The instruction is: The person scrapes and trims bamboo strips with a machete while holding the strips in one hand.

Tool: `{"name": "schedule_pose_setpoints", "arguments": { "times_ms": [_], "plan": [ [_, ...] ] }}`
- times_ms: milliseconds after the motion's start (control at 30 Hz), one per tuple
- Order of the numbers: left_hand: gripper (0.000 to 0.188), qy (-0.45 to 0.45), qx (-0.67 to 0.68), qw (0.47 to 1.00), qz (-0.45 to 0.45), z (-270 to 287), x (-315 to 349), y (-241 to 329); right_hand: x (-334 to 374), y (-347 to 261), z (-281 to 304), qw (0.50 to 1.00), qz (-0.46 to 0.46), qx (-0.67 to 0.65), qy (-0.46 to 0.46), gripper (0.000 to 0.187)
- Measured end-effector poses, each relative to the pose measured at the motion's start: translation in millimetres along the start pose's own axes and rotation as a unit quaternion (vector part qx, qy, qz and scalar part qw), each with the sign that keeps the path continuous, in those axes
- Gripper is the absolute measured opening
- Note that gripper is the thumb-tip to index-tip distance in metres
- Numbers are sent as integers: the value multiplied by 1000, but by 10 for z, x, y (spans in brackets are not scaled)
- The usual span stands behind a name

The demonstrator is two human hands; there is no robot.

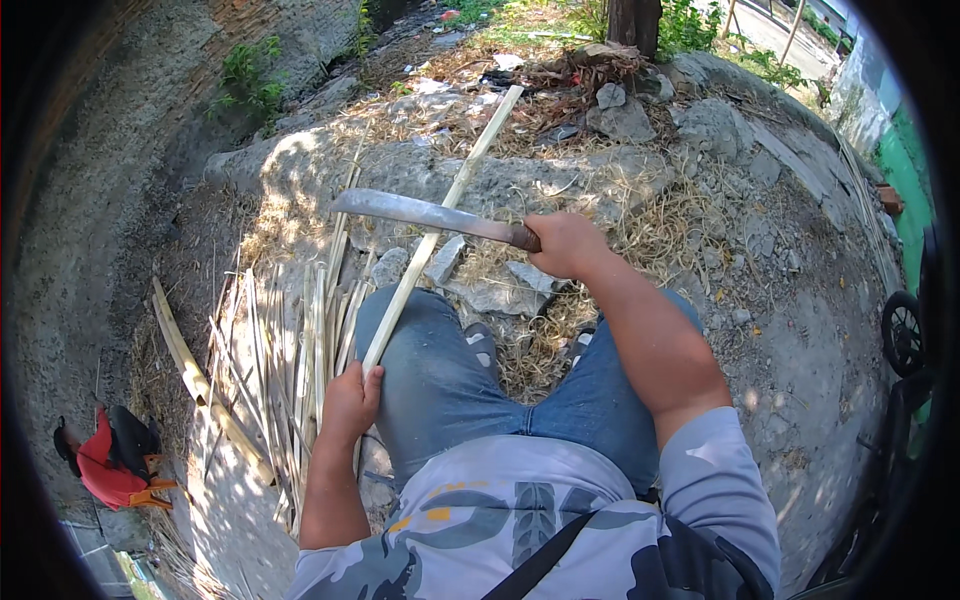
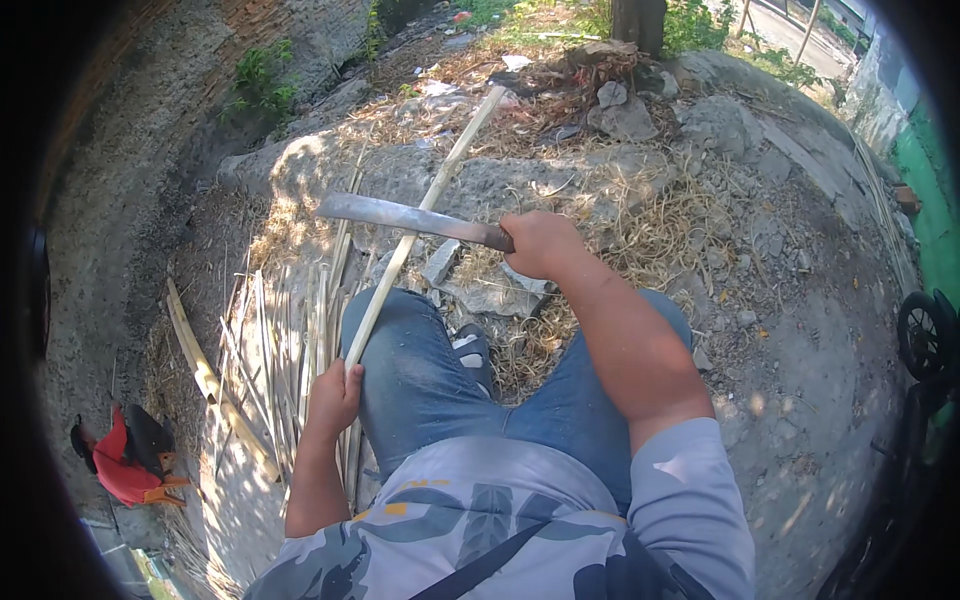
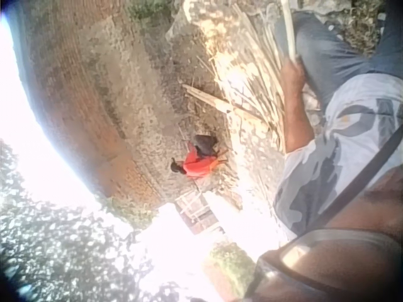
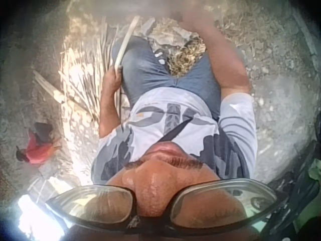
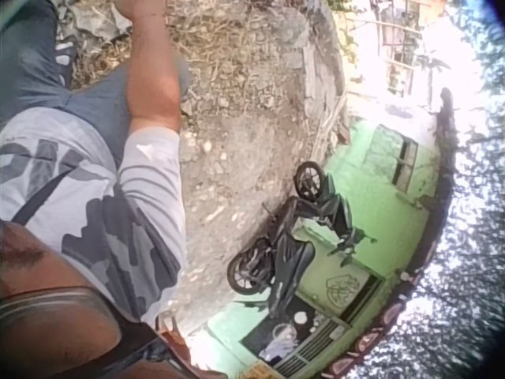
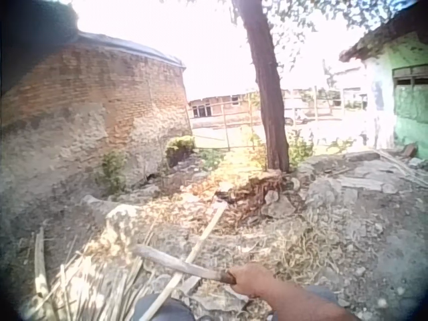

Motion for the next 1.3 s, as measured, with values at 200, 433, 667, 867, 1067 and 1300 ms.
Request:
{"name": "schedule_pose_setpoints", "arguments": {
  "times_ms": [200,433,667,867,1067,1300],
  "plan": [
    [44,2,-6,1000,1,-7,-6,-19,7,-210,-41,987,143,72,-21,20],
    [45,-6,-14,1000,8,24,-13,40,-152,218,-71,1000,-13,19,-19,23],
    [44,-7,-3,1000,-3,10,10,2,-68,197,-49,999,-38,-16,0,24],
    [45,16,22,1000,-6,-43,1,0,-21,-1,-120,995,98,15,1,21],
    [45,17,0,1000,-13,-61,9,-90,-19,-139,-106,983,169,66,-7,19],
    [46,12,-16,1000,-7,-33,-3,-33,-110,103,-146,997,48,39,-35,23]
  ]
}}
Point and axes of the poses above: each hand's wrist, its own x-axis away from the middle knuckle, its own z-axis out of the back of the hand, y = z × x, the point moved 1 cm from there along -x, towards the middle knuckle, and after that the axes turned 5 degrees about x, right-handed, at the moved point
